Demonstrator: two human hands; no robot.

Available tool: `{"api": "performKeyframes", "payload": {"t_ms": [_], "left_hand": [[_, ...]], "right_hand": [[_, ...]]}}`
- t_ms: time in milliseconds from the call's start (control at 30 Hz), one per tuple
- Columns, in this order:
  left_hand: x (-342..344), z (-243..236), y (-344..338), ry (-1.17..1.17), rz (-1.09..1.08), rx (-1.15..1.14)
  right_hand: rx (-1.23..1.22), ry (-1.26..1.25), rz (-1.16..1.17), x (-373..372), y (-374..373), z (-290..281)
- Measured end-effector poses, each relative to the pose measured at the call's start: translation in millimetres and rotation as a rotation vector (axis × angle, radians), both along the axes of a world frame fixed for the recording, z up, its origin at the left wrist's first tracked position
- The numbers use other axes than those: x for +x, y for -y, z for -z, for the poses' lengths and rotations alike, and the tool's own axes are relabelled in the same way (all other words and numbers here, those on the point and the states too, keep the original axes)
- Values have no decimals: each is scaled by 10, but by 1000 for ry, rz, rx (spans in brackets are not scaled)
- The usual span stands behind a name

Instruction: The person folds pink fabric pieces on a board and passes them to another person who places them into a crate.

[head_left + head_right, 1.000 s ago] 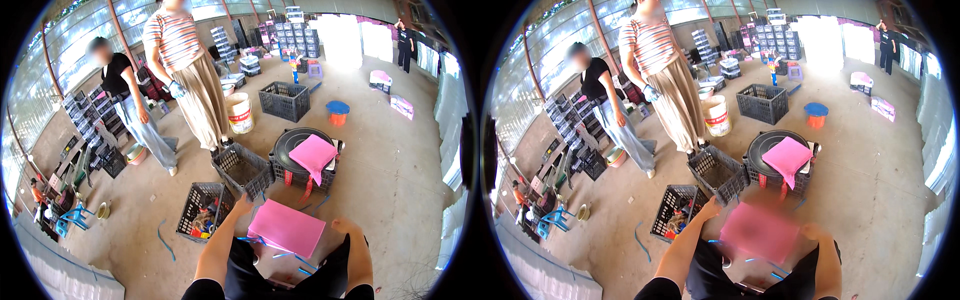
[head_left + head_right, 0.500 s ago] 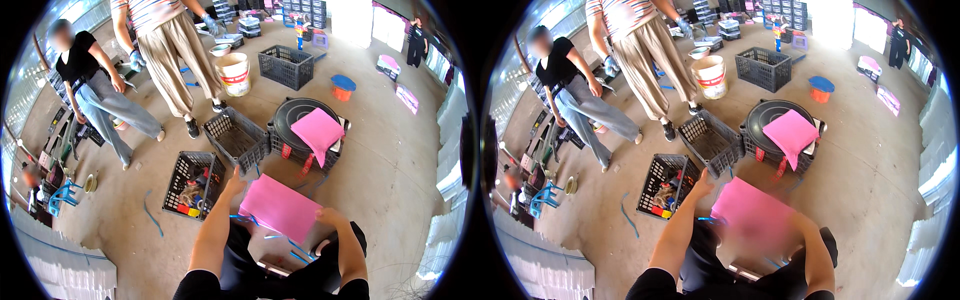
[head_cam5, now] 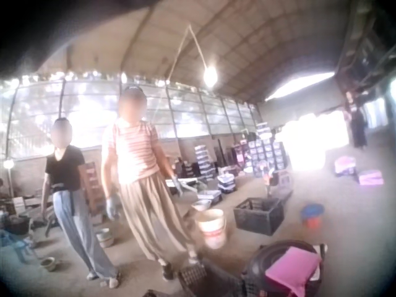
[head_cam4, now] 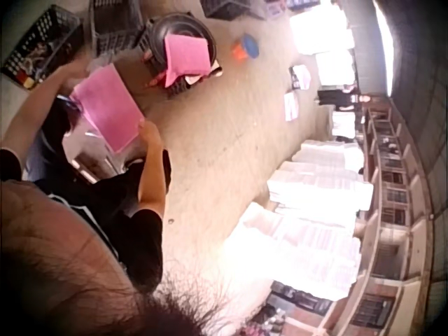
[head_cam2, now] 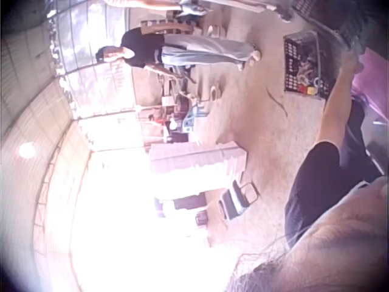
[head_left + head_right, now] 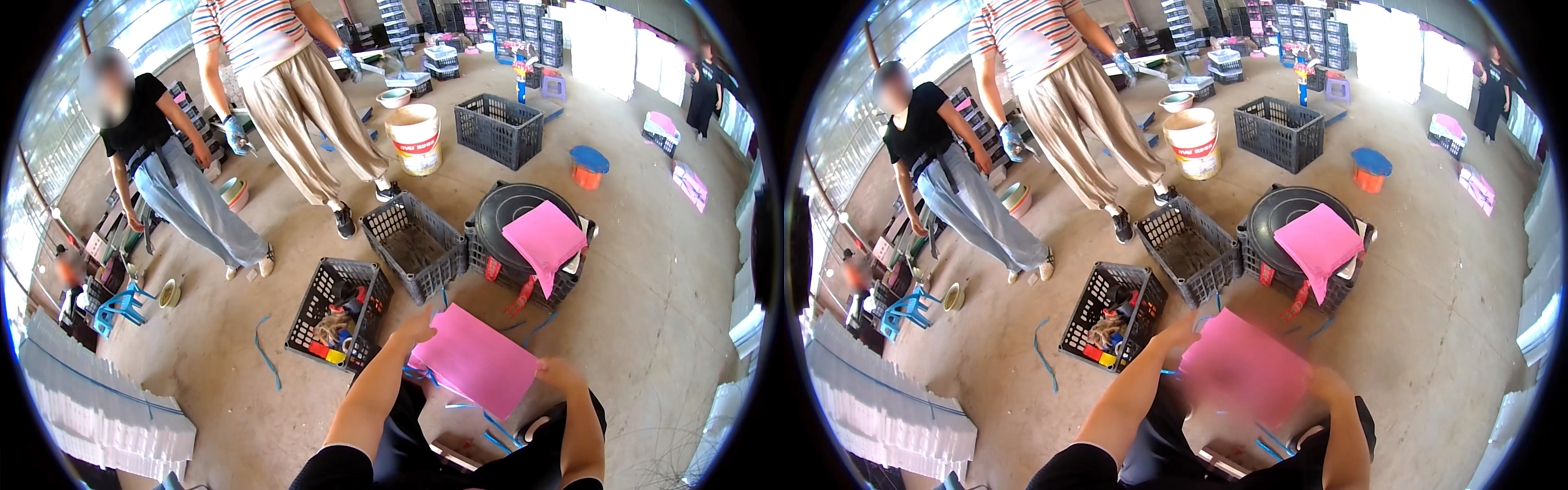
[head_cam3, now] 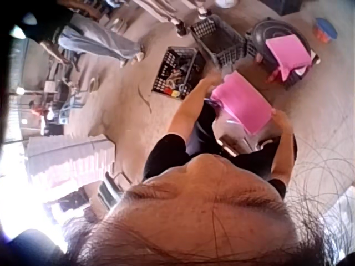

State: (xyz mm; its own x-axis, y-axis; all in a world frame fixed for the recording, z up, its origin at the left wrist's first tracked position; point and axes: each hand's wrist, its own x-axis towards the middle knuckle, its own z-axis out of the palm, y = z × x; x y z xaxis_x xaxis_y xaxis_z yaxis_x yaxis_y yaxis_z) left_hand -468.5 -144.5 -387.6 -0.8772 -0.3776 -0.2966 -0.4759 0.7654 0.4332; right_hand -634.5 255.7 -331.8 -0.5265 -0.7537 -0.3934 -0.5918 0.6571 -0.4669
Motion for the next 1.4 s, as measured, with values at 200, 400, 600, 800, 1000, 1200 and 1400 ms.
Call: {"api": "performKeyframes", "payload": {"t_ms": [200,400,600,800,1000,1200,1400], "left_hand": [[55,-184,-103,97,-18,68],[80,-358,-185,37,-55,61],[87,-180,-110,115,116,-7],[48,-176,-111,114,109,36],[39,-85,-105,114,108,40],[46,-110,-121,144,114,43],[43,-137,-140,151,124,55]], "right_hand": [[18,0,-25,159,28,-72],[24,4,-13,221,40,-207],[15,8,-6,227,20,-157],[-38,-13,-60,199,-1,-86],[-31,-10,-84,158,-25,56],[111,9,-71,165,24,31],[140,-12,-81,126,-9,130]]}}
